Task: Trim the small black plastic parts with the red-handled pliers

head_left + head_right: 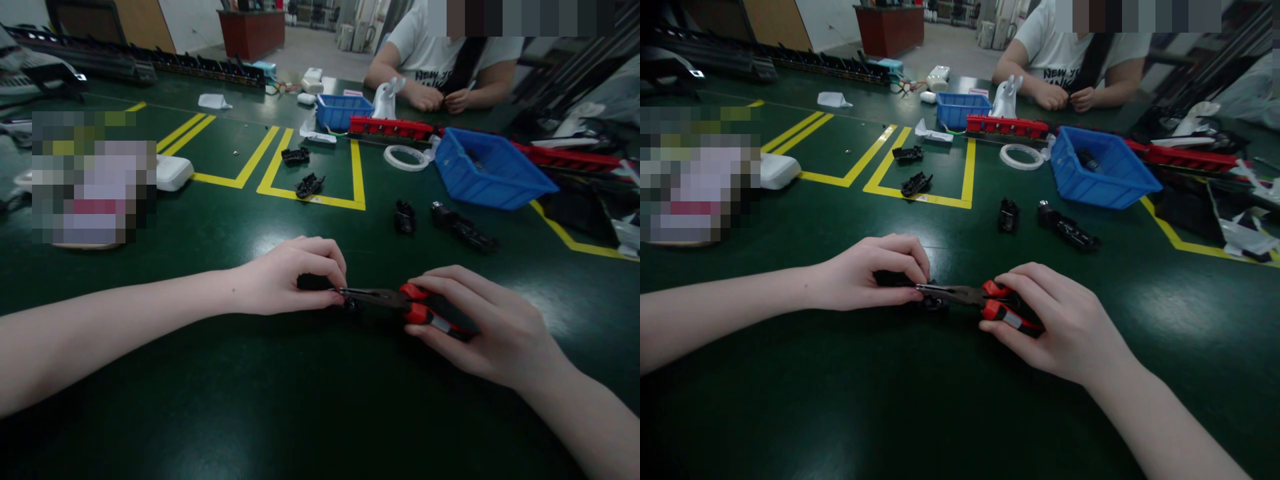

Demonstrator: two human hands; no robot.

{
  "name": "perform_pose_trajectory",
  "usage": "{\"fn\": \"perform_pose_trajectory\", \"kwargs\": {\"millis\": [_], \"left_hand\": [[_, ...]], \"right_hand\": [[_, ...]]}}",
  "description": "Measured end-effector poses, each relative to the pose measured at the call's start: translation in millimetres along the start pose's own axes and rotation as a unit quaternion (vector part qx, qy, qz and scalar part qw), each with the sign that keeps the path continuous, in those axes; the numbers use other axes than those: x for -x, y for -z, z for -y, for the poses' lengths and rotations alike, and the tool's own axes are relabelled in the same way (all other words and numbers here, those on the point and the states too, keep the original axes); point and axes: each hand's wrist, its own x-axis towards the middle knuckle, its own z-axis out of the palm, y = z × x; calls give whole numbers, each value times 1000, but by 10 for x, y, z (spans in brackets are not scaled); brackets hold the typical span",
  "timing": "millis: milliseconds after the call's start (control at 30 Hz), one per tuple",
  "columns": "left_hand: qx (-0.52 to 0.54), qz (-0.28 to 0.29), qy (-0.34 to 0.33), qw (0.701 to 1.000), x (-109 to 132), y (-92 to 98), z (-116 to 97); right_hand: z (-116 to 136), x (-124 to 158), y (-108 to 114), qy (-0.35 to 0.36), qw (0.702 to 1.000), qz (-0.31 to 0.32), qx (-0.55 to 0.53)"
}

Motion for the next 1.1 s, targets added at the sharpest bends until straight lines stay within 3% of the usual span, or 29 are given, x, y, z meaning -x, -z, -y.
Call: {"fn": "perform_pose_trajectory", "kwargs": {"millis": [533, 1100], "left_hand": [[3, 95, -26, 995, 22, 105, 155], [-34, 73, -12, 997, 22, 54, 130]], "right_hand": [[-1, -18, 30, -11, 998, 43, -46], [-12, 1, 15, -5, 998, 54, -30]]}}
